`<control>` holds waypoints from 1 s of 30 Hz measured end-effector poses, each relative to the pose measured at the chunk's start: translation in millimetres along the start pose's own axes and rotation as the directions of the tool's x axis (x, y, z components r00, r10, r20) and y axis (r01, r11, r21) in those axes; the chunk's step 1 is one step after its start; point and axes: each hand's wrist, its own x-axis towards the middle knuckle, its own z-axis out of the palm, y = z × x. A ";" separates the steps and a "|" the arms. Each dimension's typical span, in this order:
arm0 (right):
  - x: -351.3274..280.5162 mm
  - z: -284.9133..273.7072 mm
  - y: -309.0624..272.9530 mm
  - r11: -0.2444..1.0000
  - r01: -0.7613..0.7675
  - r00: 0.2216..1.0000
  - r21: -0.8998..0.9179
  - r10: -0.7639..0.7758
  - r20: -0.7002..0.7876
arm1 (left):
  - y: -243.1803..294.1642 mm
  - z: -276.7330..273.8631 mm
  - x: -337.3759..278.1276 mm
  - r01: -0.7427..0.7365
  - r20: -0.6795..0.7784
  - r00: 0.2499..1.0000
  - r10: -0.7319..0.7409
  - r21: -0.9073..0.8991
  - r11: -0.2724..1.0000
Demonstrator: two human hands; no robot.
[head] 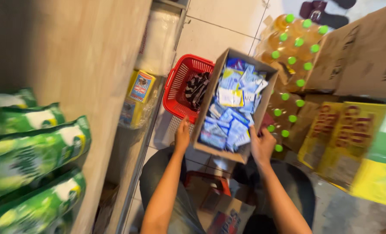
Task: The person carries a box of sachets through an aisle, sits on the floor, and sorts through the sachets inside the box and a nearby basket with their hands.
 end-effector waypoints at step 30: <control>30.0 113.5 97.2 0.955 0.125 0.989 -0.269 -0.141 -0.040 | 52.0 40.3 67.4 -0.341 -0.027 0.932 0.362 0.274 0.899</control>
